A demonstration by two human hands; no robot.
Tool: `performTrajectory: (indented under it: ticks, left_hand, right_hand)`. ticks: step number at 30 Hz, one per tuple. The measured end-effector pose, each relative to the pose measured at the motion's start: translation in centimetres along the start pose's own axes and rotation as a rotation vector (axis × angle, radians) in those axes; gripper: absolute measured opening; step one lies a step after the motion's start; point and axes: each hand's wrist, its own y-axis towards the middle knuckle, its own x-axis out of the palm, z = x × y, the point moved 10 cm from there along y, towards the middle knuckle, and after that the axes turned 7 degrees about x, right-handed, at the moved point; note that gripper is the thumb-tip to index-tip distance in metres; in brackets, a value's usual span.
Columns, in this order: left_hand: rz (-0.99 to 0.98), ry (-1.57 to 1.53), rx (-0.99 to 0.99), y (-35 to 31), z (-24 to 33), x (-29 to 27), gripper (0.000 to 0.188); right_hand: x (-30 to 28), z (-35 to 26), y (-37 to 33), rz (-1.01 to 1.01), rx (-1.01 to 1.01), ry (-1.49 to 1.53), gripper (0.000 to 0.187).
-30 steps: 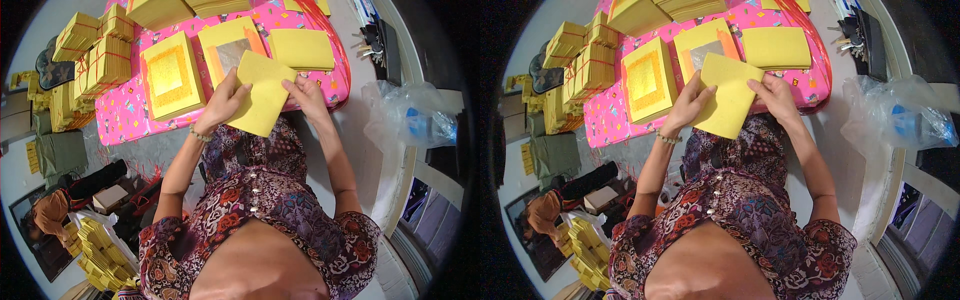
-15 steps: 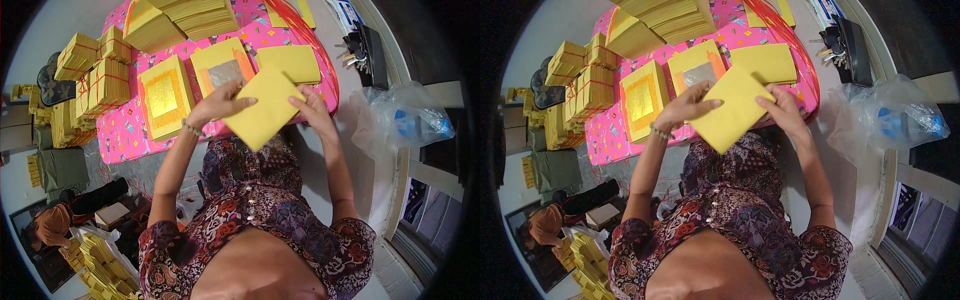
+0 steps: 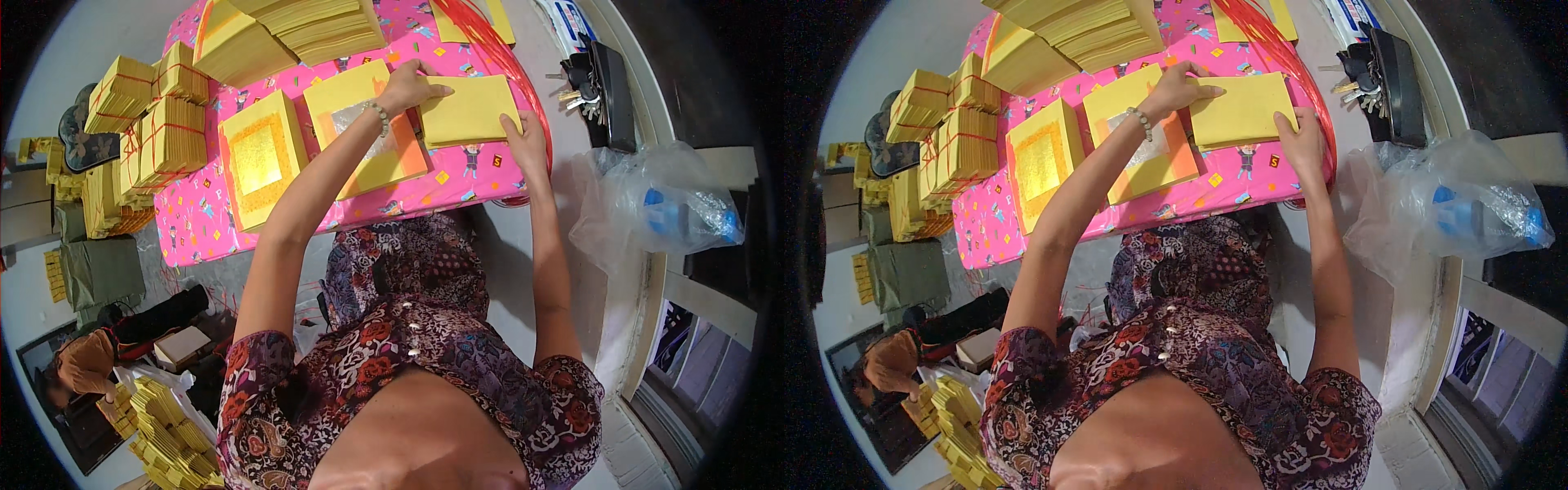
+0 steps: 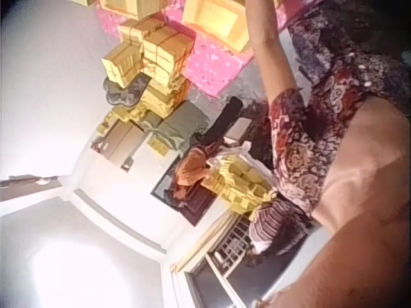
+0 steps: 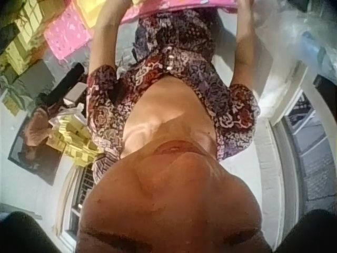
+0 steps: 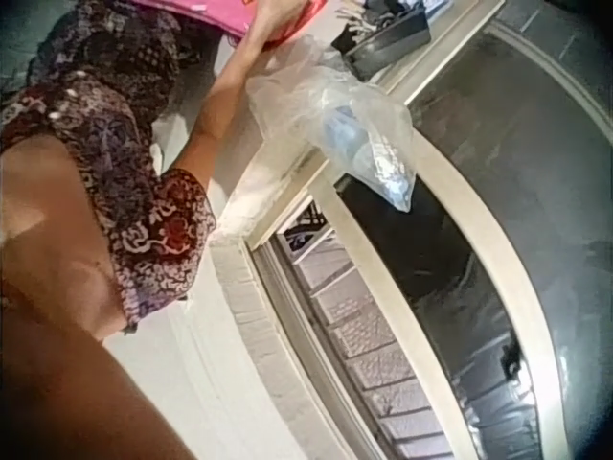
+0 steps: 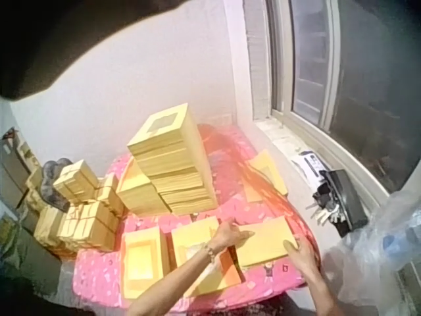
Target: Bundling stacks of yellow ritual paper sheets with red rubber bands and organizing them on a table.
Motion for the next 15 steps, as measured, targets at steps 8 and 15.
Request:
performTrajectory:
  ticks: [8,15]
  left_hand:
    - [0.051,0.323,0.109,-0.1,0.6,0.5,0.055]
    - [0.131,0.400,0.153,-1.4,2.0,0.0,0.054]
  right_hand:
    - [-0.3,-2.6,-1.7,0.042,-0.059,-0.242,0.039]
    - [0.6,-11.2,-5.0,0.206,-0.349,-0.818,0.046]
